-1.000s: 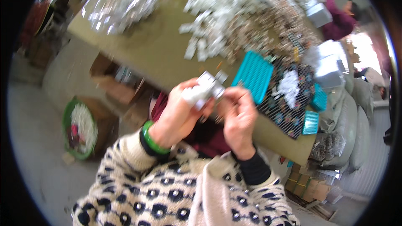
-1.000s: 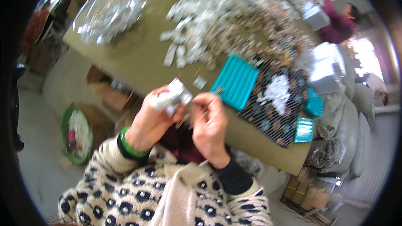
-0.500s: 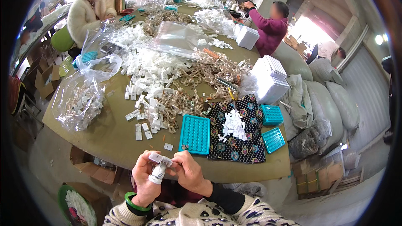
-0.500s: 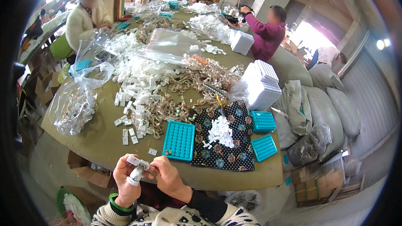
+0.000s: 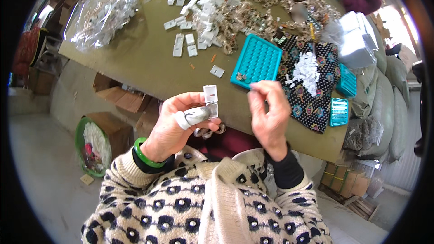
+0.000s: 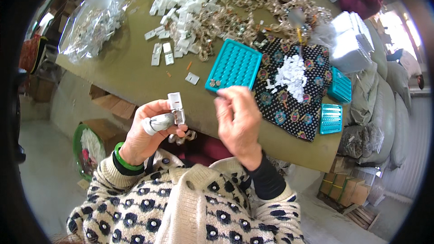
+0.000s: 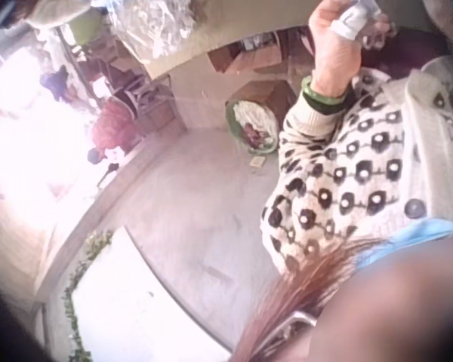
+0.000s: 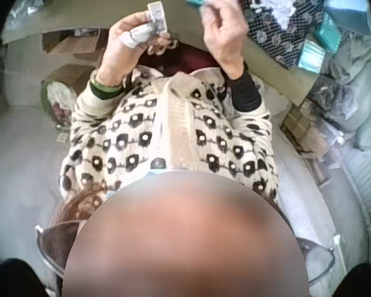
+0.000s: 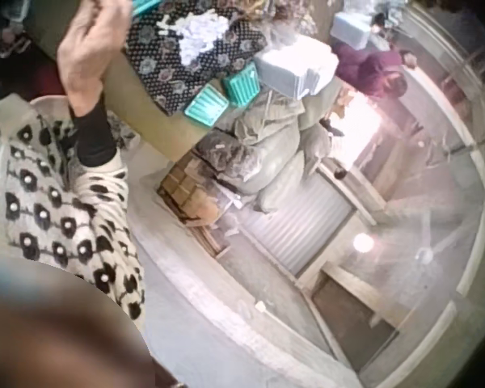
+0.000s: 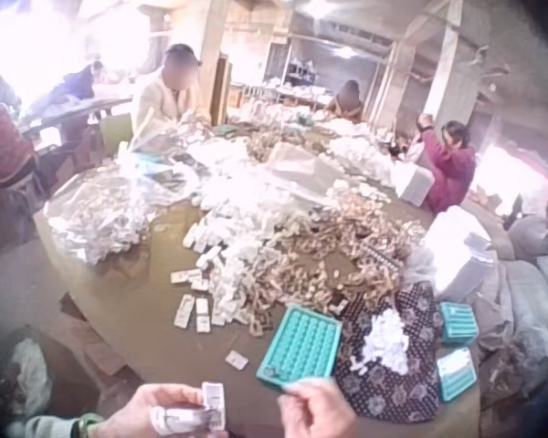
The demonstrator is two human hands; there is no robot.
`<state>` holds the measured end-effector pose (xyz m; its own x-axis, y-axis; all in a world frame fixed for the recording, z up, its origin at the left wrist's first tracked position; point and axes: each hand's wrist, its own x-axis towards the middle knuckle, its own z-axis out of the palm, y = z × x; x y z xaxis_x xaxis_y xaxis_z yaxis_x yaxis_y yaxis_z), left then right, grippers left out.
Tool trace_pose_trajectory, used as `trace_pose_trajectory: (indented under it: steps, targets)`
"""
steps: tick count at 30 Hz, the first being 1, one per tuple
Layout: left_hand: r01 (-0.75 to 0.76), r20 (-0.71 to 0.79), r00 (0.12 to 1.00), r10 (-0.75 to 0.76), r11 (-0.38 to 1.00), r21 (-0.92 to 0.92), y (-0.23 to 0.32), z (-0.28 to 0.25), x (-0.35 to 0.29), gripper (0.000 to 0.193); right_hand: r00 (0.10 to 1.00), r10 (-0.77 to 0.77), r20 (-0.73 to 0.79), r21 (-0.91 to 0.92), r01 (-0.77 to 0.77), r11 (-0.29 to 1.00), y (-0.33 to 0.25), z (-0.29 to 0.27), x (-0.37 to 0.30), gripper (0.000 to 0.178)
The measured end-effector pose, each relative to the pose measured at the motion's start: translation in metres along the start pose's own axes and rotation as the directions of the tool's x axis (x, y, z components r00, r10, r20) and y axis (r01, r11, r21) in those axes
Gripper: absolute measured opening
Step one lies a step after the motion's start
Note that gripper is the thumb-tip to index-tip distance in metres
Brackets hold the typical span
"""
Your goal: The person repeatedly picks small white plastic housings and metal pins from a table, inserts the pins into the housings, and places the assembled units into a blue tray. The person handles items one at a time and continues the cycle throughout the clip.
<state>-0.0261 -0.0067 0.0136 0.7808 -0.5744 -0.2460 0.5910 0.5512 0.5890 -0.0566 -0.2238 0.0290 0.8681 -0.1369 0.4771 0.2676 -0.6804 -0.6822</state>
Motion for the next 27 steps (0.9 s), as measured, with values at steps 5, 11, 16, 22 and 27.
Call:
trace_pose_trajectory:
  steps: [5,11,16,22,27]
  targets:
    - [0.079,-0.056,0.996,-0.076,0.996,0.038,-0.002,0.002,0.004,0.030,0.983,-0.168,0.071,-0.262,0.181,0.948,0.028,0.009,0.024,0.015]
    - [0.097,-0.097,0.991,-0.095,0.995,0.014,0.000,0.007,0.018,0.017,0.953,-0.162,0.257,-0.328,0.243,0.913,0.037,0.018,0.030,0.018]
    - [0.103,-0.078,0.992,-0.103,0.995,0.003,0.003,0.007,0.032,0.013,0.969,-0.037,0.244,-0.160,0.078,0.984,0.038,0.012,0.038,0.016]
    - [0.130,-0.097,0.987,-0.130,0.992,-0.002,-0.002,0.002,0.038,0.012,0.933,-0.181,0.312,-0.145,0.235,0.961,0.034,0.016,0.044,0.014]
    - [0.089,-0.072,0.994,-0.086,0.995,0.035,-0.007,-0.001,0.040,0.009,0.904,-0.184,0.387,-0.224,0.285,0.932,0.033,0.015,0.049,0.010]
